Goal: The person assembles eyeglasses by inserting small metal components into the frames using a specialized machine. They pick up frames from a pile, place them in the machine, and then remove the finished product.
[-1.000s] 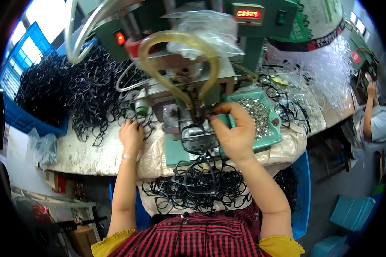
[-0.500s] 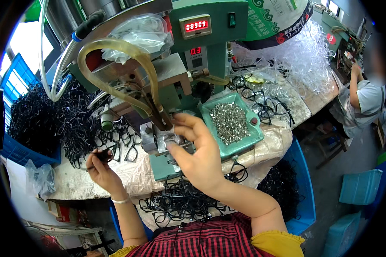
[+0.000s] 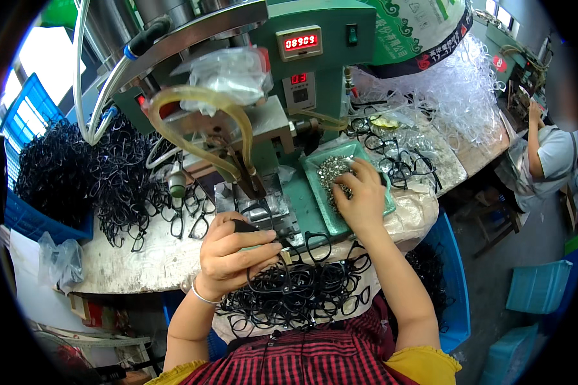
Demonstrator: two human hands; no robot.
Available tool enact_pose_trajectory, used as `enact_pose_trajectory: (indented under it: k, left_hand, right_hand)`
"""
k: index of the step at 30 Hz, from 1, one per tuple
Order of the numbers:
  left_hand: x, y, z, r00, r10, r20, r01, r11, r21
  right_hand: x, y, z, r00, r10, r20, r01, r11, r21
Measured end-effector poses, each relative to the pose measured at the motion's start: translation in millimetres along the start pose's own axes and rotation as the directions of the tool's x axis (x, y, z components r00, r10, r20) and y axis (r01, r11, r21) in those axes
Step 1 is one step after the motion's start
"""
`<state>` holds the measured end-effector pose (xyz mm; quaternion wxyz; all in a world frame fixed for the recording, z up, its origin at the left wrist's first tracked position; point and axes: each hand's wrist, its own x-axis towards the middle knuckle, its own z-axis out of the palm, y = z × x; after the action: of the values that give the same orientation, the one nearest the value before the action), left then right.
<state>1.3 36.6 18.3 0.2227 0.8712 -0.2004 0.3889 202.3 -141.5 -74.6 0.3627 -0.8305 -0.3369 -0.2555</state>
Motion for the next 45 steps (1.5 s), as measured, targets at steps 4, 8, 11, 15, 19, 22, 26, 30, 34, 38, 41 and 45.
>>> enact_pose_trajectory:
  k: [4, 8, 11, 15, 19, 22, 26, 30, 34, 38, 41, 45]
  left_hand:
    - [-4.5, 2.1, 2.3, 1.000, -0.016, 0.004, 0.016, 1.000, 0.019]
    - [-33.6, 30.6, -11.9, 0.988, -0.152, 0.001, 0.150, 0.976, 0.158]
    - [-120.0, 35.2, -43.9, 0.917, -0.173, -0.360, 0.334, 0.826, 0.455]
    - [-158.1, -0.3, -94.0, 0.527, -0.481, -0.701, 0.813, 0.525, 0.252]
    - [-117.3, -47.6, -86.2, 0.624, -0.682, -0.380, 0.776, 0.599, 0.198]
    - [-117.1, -97.4, -51.7, 0.716, -0.663, -0.221, 0.687, 0.610, 0.394]
    - [-129.3, -126.7, -12.6, 0.682, -0.715, -0.153, 0.620, 0.454, 0.639]
    - [-170.5, -116.1, -29.9, 0.636, -0.769, -0.056, 0.607, 0.455, 0.652]
    - [-182.2, -93.0, -67.9, 0.548, -0.835, -0.045, 0.705, 0.432, 0.563]
    - [-198.1, -86.8, -81.8, 0.502, -0.806, -0.313, 0.859, 0.421, 0.293]
    - [-179.6, -81.0, -72.1, 0.329, -0.796, -0.508, 0.874, 0.461, -0.155]
    - [-162.1, -72.5, -36.6, 0.179, -0.853, -0.491, 0.649, 0.477, -0.592]
  right_hand:
    - [30.8, -19.2, 29.5, 0.992, -0.080, 0.098, 0.089, 0.992, -0.087]
    - [32.2, -13.0, 33.9, 0.984, -0.031, 0.174, 0.070, 0.973, -0.220]
    - [2.2, -1.3, 0.6, 0.994, 0.028, -0.106, -0.022, 0.998, 0.057]
    - [-29.3, 30.2, -20.8, 0.732, 0.677, 0.080, -0.435, 0.374, 0.819]
    - [-5.3, 2.0, 16.8, 0.797, 0.598, 0.078, -0.455, 0.511, 0.729]
    - [11.4, -14.5, 24.1, 0.864, 0.487, 0.131, -0.429, 0.572, 0.699]
    - [7.7, -19.2, 7.9, 0.861, 0.484, 0.155, -0.480, 0.671, 0.565]
    - [-33.2, 14.7, -32.3, 0.883, 0.469, 0.030, -0.428, 0.775, 0.465]
    - [-58.8, 21.1, -64.4, 0.850, 0.526, 0.014, -0.473, 0.752, 0.458]
    - [-17.2, -46.5, -59.7, 0.984, 0.162, 0.075, -0.179, 0.869, 0.461]
    - [18.6, -84.1, -20.3, 0.996, 0.063, 0.069, -0.093, 0.744, 0.662]
    - [15.9, -107.5, 4.1, 0.976, 0.182, 0.119, -0.199, 0.526, 0.827]
